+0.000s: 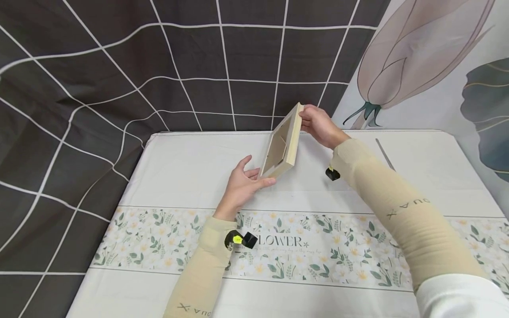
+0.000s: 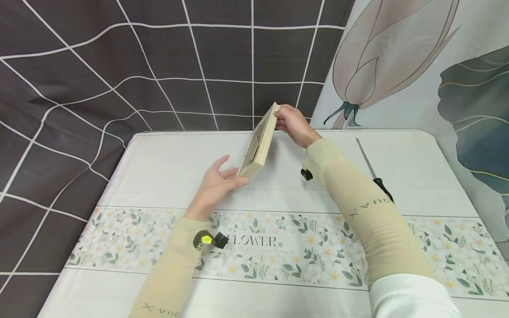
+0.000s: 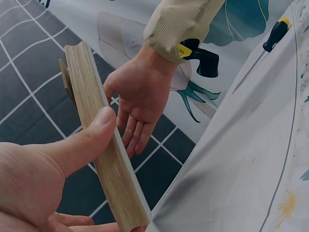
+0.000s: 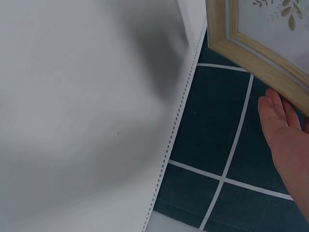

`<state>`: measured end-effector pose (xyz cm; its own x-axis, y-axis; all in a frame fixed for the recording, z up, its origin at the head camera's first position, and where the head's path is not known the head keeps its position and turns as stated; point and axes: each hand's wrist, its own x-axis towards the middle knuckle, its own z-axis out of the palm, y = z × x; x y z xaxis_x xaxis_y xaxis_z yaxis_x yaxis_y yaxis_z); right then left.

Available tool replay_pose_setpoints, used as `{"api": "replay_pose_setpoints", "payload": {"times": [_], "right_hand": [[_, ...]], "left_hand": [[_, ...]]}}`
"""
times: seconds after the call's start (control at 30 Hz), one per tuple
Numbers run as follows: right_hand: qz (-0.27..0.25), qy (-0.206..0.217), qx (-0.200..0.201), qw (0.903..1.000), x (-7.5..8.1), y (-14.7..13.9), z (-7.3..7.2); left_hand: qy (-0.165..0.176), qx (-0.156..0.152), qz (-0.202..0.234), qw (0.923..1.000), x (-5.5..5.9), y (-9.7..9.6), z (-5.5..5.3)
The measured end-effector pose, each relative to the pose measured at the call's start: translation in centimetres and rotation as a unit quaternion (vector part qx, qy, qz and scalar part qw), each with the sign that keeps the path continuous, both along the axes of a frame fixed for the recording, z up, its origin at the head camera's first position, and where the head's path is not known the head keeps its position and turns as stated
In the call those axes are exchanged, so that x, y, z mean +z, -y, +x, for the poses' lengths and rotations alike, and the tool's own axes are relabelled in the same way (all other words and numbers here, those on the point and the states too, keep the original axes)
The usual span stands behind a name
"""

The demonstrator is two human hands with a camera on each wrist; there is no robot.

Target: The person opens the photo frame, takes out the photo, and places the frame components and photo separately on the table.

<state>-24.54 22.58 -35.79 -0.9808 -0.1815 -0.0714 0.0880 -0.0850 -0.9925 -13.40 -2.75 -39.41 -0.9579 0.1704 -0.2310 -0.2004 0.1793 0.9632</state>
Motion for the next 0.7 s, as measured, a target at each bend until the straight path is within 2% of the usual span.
{"api": "replay_pose_setpoints", "payload": {"times": [0.2,0.5,0.7], "right_hand": [[-0.02,0.005,-0.019,0.9996,-0.1,-0.3,0.0],[0.064,-0.001,-0.021,0.9977,0.2,-1.0,0.1],[0.06,0.001,-0.036,0.9976,0.3,-1.2,0.2]], "left_hand": [[-0.007,0.007,-0.011,0.9999,-0.2,-0.2,-0.2],[-0.019,0.021,-0.036,0.999,-0.2,-0.5,-0.6],[-0.032,0.023,-0.055,0.9977,0.0,-0.8,-0.5]]}}
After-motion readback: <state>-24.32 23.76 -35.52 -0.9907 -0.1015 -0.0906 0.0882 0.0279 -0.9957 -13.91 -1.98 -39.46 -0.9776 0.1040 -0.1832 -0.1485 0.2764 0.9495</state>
